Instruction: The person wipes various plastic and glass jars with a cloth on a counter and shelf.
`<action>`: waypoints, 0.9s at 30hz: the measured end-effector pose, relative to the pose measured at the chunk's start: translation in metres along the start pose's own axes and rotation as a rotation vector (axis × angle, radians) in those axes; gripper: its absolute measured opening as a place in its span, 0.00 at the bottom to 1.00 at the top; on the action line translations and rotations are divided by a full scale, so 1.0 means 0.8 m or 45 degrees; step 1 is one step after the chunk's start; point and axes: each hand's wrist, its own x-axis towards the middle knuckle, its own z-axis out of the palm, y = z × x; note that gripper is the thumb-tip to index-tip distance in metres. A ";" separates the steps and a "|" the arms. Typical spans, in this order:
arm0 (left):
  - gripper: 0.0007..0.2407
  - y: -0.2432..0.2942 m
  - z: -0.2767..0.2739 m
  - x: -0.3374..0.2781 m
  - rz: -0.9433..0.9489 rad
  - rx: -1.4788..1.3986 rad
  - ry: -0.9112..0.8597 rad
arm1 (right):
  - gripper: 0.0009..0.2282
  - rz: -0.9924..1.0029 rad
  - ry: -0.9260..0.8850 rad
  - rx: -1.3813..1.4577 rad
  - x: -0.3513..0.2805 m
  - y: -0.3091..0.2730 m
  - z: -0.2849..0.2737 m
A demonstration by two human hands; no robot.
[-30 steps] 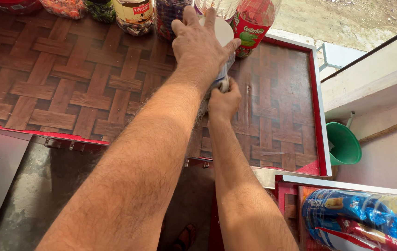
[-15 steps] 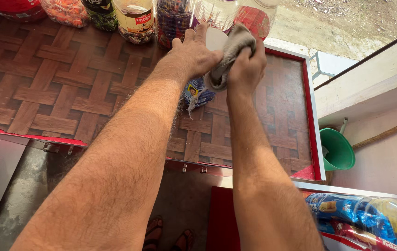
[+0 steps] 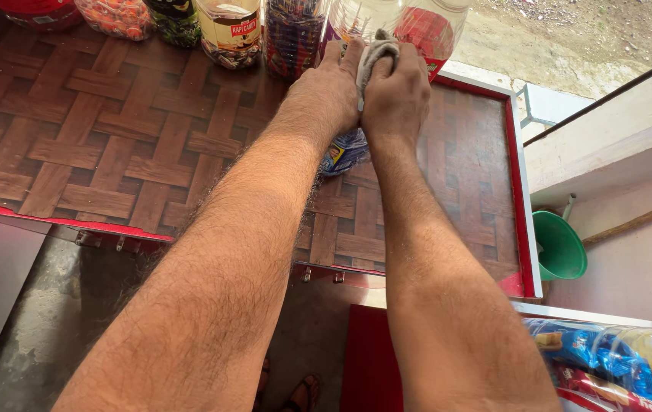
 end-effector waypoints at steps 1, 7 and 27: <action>0.44 -0.002 0.002 0.000 0.041 0.010 0.065 | 0.15 0.051 0.096 0.195 -0.009 0.006 0.011; 0.50 -0.019 0.000 -0.003 -0.059 -0.149 -0.040 | 0.20 0.911 0.157 0.831 -0.063 0.037 0.072; 0.51 0.020 0.019 -0.035 -0.267 -0.104 0.245 | 0.30 0.784 -0.546 0.204 -0.134 0.088 0.077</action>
